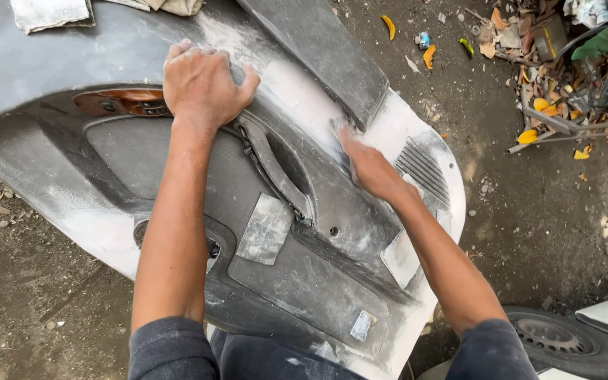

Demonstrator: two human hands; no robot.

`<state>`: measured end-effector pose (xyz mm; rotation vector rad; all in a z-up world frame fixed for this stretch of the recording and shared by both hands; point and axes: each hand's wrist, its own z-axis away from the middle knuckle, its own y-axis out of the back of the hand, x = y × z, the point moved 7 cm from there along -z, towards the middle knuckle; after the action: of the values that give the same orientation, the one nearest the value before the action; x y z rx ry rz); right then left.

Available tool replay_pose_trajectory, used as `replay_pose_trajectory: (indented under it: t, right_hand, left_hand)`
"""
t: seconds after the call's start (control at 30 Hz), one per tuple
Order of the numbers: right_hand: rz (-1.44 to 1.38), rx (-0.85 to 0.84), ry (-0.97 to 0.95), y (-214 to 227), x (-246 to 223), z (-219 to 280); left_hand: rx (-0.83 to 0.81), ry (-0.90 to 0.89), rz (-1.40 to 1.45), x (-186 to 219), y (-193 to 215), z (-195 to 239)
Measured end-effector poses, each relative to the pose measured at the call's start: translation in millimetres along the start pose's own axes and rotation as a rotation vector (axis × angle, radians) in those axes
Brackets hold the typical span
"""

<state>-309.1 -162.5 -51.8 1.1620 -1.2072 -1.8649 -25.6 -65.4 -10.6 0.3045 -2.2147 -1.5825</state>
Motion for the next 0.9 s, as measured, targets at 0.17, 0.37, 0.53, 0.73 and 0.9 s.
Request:
replay_pose_trajectory:
  t: [0.17,0.37,0.53,0.73,0.9]
  right_hand:
    - [-0.108,-0.178,-0.288,5,2,-6]
    - [-0.072,-0.079,-0.033,2,-8,7]
    - [-0.183,-0.238,-0.342,4,-4,-1]
    - [-0.216,-0.343,-0.462,14,-19,1]
    - [-0.309,-0.176,-0.223,11,-7,-8]
  left_hand:
    - [0.117,-0.019,-0.007,4,5,3]
    - [0.133,0.044,0.019,-6,11,4]
    - [0.125,0.020,0.028,3,11,3]
    - [0.171,0.027,0.054,-1,12,6]
    - [0.243,-0.008,0.028,-1,1,3]
